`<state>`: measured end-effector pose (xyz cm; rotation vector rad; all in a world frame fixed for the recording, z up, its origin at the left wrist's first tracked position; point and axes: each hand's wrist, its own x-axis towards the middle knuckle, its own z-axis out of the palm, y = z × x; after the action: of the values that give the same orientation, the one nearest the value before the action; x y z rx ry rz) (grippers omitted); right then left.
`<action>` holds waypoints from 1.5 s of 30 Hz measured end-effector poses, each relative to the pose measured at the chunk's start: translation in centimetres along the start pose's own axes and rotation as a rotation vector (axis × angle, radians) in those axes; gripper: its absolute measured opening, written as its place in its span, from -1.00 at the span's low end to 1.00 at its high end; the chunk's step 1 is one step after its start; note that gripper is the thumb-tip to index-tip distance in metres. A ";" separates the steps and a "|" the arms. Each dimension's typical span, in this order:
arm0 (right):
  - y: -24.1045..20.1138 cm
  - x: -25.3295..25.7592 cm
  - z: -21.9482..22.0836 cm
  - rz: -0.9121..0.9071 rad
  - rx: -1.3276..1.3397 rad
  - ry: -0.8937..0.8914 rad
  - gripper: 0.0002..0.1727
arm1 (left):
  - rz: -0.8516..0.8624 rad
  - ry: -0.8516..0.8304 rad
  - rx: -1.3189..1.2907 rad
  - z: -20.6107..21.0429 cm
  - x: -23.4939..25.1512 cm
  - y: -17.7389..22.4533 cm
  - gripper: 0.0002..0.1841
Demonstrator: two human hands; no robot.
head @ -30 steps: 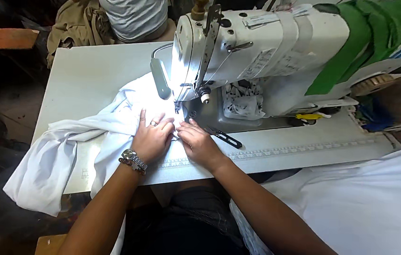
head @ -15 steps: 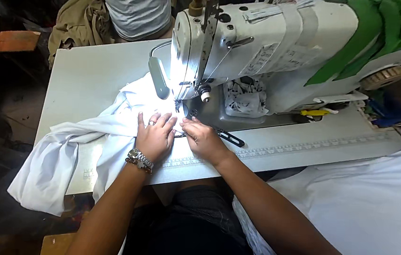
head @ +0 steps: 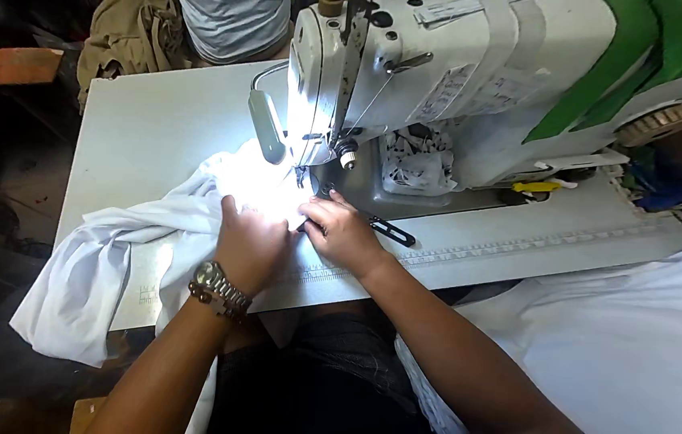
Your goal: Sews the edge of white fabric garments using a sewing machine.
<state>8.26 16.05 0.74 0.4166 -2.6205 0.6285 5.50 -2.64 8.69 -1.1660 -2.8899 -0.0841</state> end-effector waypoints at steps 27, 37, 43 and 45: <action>1.2 -1.6 -0.1 -0.141 0.035 0.034 -0.77 | -0.101 0.123 -0.206 7.8 3.9 -2.7 -0.48; 0.8 0.1 0.5 -0.075 0.016 0.036 -0.76 | -0.082 -0.023 -0.183 6.4 5.6 -4.3 -0.46; 1.2 0.5 0.5 -0.054 0.011 0.017 -0.76 | 0.171 0.161 0.014 2.6 3.0 -7.0 -0.56; 1.0 0.8 0.4 -0.042 0.005 -0.003 -0.78 | 0.220 0.162 0.030 0.1 1.1 -6.4 -0.60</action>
<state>7.03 16.57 0.39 0.4728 -2.6066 0.6220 0.23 -6.50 8.41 -1.3925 -2.5983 -0.1238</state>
